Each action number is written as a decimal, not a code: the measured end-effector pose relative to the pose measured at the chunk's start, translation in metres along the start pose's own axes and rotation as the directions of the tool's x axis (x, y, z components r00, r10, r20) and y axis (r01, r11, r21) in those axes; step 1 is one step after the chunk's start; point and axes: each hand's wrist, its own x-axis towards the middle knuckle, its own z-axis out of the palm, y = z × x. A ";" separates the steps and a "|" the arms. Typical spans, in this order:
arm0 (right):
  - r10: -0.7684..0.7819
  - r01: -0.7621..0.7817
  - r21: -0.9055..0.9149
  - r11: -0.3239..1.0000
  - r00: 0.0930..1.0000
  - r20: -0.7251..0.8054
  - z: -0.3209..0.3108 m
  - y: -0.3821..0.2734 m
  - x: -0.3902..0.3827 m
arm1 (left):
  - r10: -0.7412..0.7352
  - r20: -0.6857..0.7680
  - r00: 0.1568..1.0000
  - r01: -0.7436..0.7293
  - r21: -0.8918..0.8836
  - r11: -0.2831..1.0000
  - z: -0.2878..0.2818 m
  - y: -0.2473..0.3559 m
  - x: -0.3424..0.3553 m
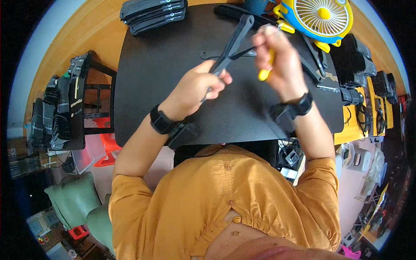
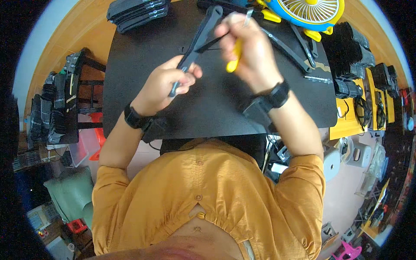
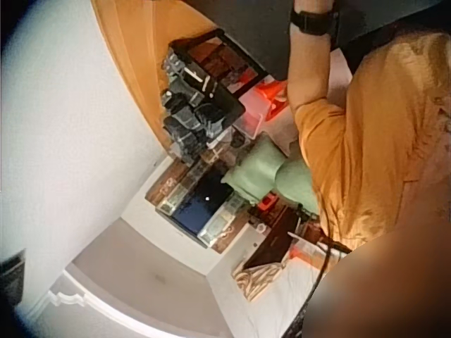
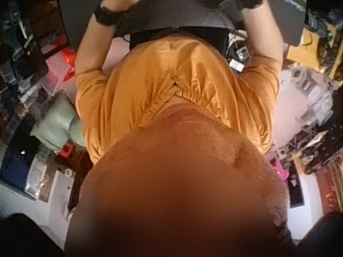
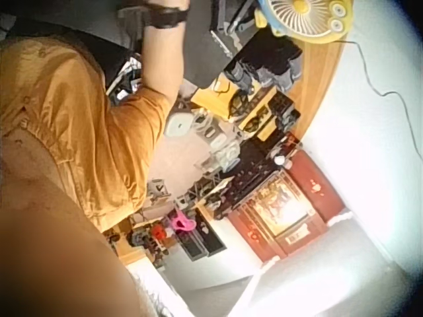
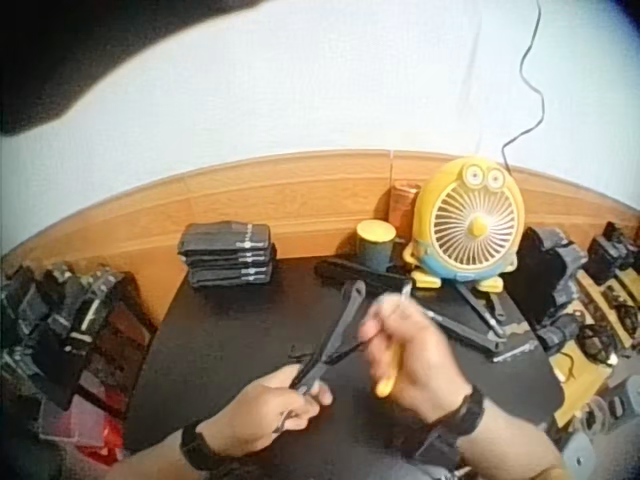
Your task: Replacing or repairing a component on a black watch strap using a precision tool.
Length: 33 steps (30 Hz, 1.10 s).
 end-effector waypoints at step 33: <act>-0.407 0.362 -0.279 0.890 0.905 -0.125 -0.031 -0.116 -0.058 | 0.089 -0.286 0.954 -0.045 0.160 0.986 -0.077 0.009 -0.070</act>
